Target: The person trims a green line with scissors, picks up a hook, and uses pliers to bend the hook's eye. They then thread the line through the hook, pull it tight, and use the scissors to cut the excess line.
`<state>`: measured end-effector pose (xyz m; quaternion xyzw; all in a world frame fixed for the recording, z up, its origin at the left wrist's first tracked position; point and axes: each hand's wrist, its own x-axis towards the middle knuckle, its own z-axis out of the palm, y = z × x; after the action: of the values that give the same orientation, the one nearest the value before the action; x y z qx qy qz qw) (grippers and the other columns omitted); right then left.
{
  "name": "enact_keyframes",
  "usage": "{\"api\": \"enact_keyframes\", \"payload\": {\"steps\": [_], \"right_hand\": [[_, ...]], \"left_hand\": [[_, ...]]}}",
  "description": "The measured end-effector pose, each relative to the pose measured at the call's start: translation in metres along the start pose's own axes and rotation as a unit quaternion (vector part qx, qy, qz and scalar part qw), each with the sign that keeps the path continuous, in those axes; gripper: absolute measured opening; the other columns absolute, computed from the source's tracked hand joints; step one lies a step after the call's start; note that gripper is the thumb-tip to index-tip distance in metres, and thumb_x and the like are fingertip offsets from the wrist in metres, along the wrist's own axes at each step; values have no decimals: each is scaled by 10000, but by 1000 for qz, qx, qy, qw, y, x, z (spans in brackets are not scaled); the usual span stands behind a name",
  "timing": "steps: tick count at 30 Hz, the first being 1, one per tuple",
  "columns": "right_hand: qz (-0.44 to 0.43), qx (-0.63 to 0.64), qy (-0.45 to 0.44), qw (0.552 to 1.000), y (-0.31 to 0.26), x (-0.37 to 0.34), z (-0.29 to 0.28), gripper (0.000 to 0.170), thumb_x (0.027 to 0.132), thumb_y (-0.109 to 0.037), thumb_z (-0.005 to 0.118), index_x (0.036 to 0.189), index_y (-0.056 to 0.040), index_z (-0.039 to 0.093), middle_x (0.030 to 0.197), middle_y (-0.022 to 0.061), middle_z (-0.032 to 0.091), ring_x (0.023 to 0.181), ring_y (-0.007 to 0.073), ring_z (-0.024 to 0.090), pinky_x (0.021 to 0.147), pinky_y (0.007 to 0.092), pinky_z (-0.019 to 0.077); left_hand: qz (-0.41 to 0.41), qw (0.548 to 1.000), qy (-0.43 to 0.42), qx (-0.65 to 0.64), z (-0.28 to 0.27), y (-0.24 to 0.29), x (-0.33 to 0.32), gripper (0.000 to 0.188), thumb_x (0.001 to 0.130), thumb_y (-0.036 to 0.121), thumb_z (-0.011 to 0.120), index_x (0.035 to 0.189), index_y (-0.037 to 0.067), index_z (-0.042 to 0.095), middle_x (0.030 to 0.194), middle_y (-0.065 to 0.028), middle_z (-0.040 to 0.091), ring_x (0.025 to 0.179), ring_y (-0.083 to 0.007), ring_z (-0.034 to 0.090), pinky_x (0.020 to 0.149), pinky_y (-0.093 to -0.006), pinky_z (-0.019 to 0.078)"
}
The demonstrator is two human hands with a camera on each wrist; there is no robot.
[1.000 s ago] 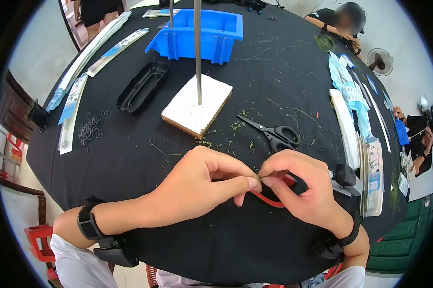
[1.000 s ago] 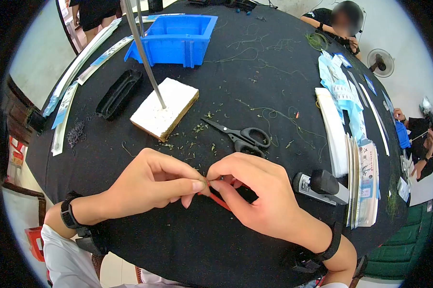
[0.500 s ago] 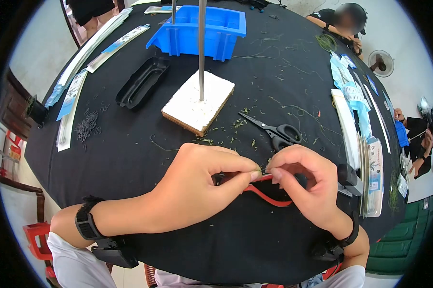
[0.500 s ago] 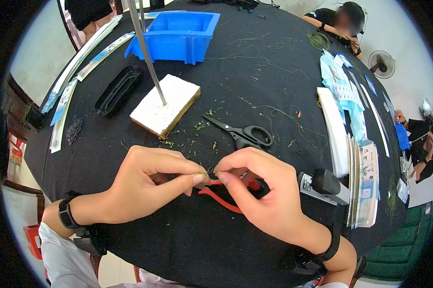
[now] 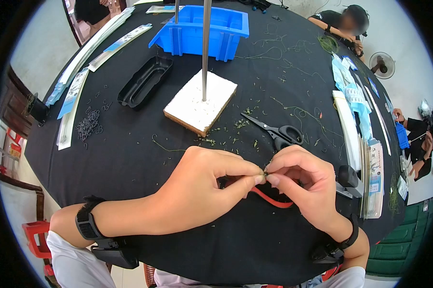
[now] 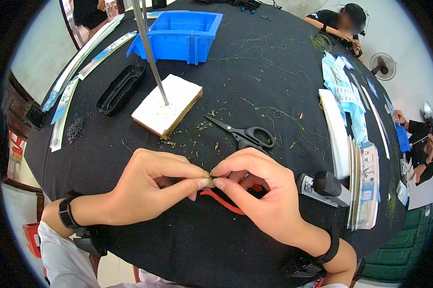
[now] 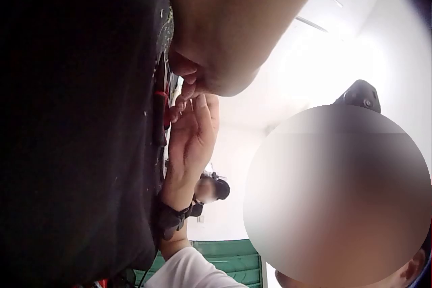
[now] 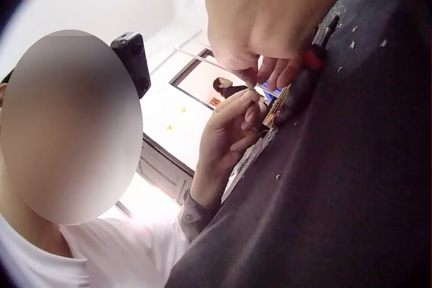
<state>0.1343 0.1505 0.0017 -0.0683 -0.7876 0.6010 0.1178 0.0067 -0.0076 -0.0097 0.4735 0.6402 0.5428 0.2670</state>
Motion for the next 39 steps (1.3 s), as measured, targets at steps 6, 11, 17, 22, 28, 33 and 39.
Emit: {"api": "enact_keyframes", "payload": {"steps": [6, 11, 17, 22, 28, 33, 39], "right_hand": [[-1, -30, -8, 1000, 1, 0, 1, 106, 814, 49, 592, 907, -2, 592, 884, 49, 562, 762, 78, 571, 593, 193, 463], [-14, -47, -14, 999, 2, 0, 1, 93, 827, 36, 583, 910, -3, 576, 866, 43, 559, 750, 72, 562, 580, 197, 455], [16, -26, -12, 999, 1, -1, 1, 82, 843, 20, 574, 919, -11, 571, 853, 30, 554, 742, 62, 554, 590, 185, 447], [54, 3, 21, 998, -4, 0, 1, 68, 850, 15, 568, 912, -13, 569, 843, 22, 554, 732, 49, 544, 579, 179, 435], [-18, -240, 29, 970, 2, 3, -11, 83, 800, 7, 617, 866, -21, 575, 844, 58, 566, 677, 111, 548, 552, 216, 419], [-148, -368, 28, 918, 2, 6, -8, 190, 720, -10, 667, 879, -22, 565, 835, 111, 554, 706, 252, 540, 622, 316, 439], [-123, -468, -117, 867, -21, -6, 1, 267, 714, -168, 706, 868, -9, 557, 937, 94, 501, 829, 260, 510, 681, 336, 431]], "left_hand": [[5, 1000, -8, 9, -1, 0, 0, 119, 824, 32, 617, 912, -5, 689, 743, -85, 665, 632, -81, 608, 517, -207, 458], [-8, 1000, -5, 7, 0, 2, 0, 119, 827, 33, 615, 912, -6, 688, 742, -85, 665, 633, -80, 611, 513, -204, 461], [12, 1000, 3, 6, 0, 0, 0, 123, 829, 31, 608, 915, -15, 684, 753, -92, 668, 635, -80, 614, 506, -201, 462], [-39, 999, -4, 10, -3, 4, 1, 129, 843, 49, 597, 916, -11, 686, 774, -84, 671, 635, -77, 608, 512, -190, 460], [-97, 994, 0, -46, -3, 4, 3, 152, 861, 80, 583, 919, -24, 678, 789, -75, 668, 635, -63, 581, 507, -181, 441], [-70, 994, 34, -71, -3, 0, 3, 161, 867, 88, 575, 907, -34, 673, 754, -59, 646, 601, -55, 544, 476, -175, 390], [-143, 972, 66, -172, -9, 9, 5, 195, 886, 143, 566, 905, -22, 668, 641, -15, 561, 495, -16, 422, 396, -170, 270]]}}
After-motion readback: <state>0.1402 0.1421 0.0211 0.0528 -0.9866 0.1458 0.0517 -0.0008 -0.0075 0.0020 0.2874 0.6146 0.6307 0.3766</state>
